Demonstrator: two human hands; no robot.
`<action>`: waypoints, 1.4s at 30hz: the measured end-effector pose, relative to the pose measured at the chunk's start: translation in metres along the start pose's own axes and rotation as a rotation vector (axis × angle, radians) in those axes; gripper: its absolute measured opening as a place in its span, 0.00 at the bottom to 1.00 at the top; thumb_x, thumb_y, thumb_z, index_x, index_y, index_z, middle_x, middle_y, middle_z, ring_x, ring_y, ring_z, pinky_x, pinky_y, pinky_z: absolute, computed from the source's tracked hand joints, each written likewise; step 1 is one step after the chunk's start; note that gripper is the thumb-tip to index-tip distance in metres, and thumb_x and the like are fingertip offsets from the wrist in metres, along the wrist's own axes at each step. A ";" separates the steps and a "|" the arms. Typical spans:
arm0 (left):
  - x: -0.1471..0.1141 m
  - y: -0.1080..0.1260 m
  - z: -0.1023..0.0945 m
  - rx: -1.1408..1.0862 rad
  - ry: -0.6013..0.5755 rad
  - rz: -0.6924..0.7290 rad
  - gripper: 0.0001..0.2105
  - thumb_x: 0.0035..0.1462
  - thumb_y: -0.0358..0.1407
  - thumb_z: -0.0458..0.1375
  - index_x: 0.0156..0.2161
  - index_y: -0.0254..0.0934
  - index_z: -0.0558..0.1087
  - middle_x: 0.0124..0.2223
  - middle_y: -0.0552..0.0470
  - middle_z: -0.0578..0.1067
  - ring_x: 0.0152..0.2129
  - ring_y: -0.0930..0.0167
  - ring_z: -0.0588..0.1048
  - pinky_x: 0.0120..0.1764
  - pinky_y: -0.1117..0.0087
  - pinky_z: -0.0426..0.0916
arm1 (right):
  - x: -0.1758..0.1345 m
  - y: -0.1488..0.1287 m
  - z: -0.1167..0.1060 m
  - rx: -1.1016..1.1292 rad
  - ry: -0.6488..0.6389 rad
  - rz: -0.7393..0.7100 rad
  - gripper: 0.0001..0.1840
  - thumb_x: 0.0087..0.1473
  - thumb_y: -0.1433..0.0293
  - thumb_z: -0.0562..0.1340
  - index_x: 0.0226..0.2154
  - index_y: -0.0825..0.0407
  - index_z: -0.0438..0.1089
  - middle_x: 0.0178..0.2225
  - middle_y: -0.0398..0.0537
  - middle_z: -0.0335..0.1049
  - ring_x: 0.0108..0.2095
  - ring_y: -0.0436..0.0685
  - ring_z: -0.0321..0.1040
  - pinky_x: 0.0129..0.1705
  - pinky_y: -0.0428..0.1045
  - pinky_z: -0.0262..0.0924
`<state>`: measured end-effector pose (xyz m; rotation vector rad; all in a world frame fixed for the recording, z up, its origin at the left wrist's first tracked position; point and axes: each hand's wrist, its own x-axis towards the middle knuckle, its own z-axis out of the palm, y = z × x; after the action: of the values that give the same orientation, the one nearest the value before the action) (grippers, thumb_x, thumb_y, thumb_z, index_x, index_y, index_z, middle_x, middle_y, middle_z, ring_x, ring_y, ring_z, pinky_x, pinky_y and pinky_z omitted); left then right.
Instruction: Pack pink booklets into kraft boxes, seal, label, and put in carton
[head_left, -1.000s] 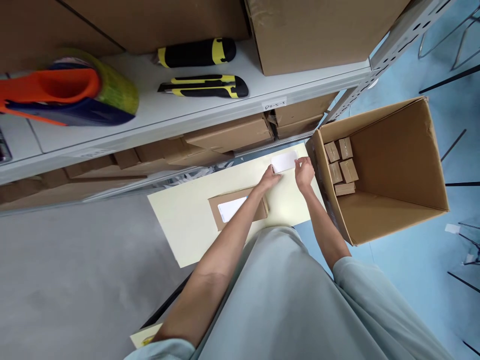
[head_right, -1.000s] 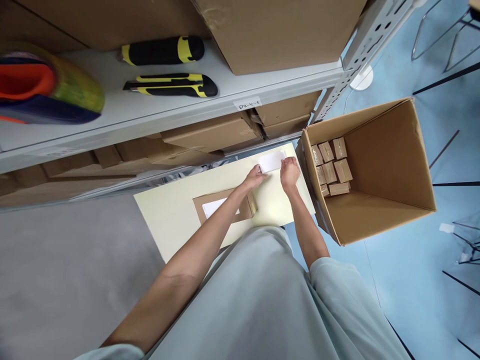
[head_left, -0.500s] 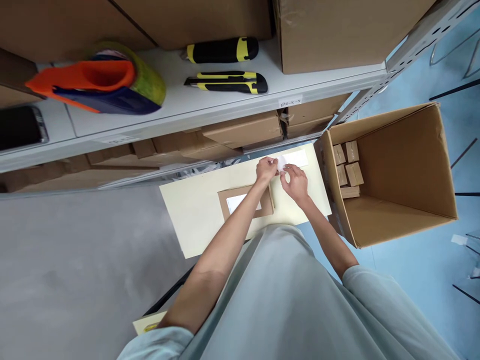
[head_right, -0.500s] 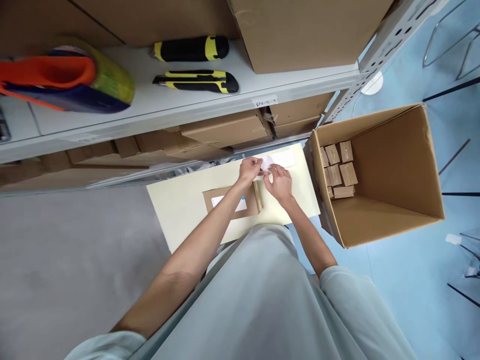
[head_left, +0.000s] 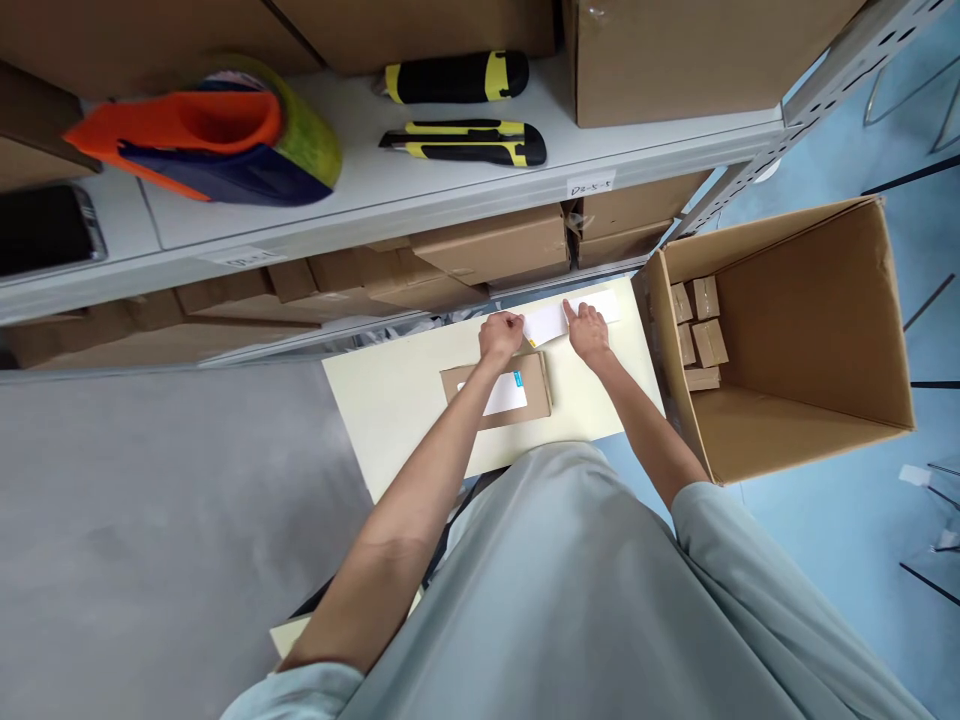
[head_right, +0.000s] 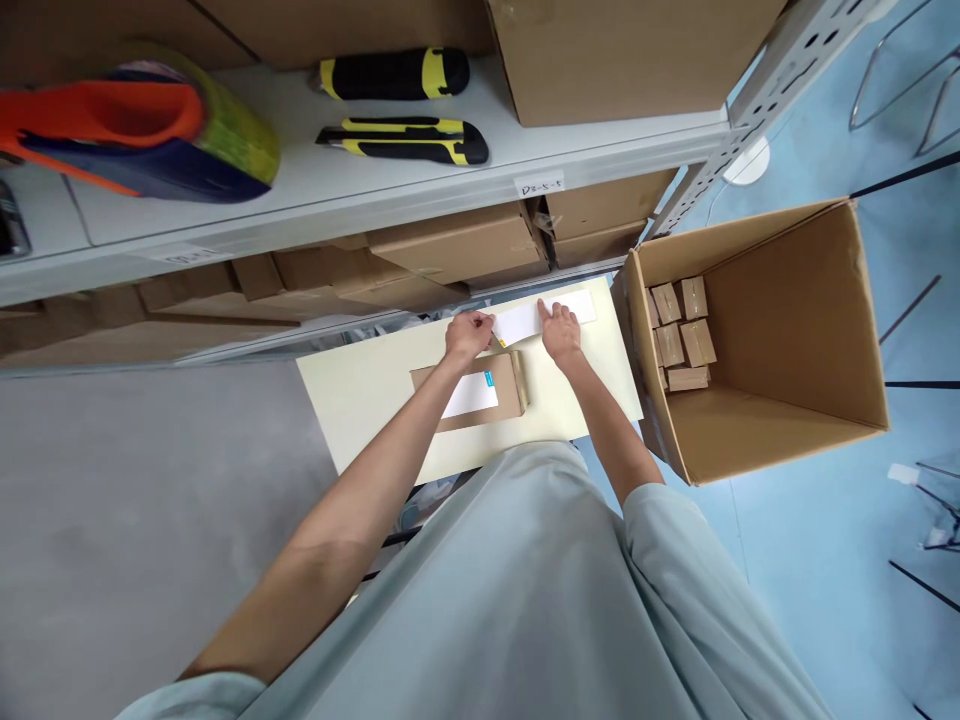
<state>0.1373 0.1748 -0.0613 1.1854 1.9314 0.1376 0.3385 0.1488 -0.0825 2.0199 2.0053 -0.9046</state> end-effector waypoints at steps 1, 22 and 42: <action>-0.001 0.000 0.000 0.013 -0.003 0.000 0.11 0.68 0.43 0.61 0.38 0.41 0.82 0.37 0.48 0.86 0.41 0.61 0.84 0.47 0.66 0.72 | -0.001 -0.001 -0.001 -0.026 -0.011 0.002 0.42 0.68 0.82 0.50 0.81 0.54 0.51 0.70 0.70 0.63 0.67 0.72 0.61 0.69 0.63 0.56; -0.094 -0.031 -0.051 -0.431 -0.065 0.165 0.18 0.65 0.52 0.65 0.34 0.39 0.77 0.29 0.51 0.80 0.27 0.67 0.79 0.34 0.68 0.73 | -0.017 -0.014 -0.030 -0.025 -0.101 0.073 0.40 0.71 0.73 0.53 0.81 0.58 0.47 0.73 0.74 0.59 0.71 0.74 0.57 0.71 0.65 0.54; -0.194 -0.127 -0.162 -0.773 -0.147 0.314 0.29 0.49 0.65 0.72 0.32 0.38 0.80 0.33 0.50 0.79 0.29 0.70 0.73 0.35 0.67 0.73 | -0.243 -0.143 -0.051 1.143 0.035 -0.079 0.35 0.49 0.33 0.73 0.30 0.47 0.72 0.29 0.42 0.73 0.33 0.56 0.73 0.41 0.54 0.76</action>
<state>-0.0250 0.0055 0.0968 0.9114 1.3399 0.8545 0.2372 -0.0203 0.1254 2.3598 1.7064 -2.4362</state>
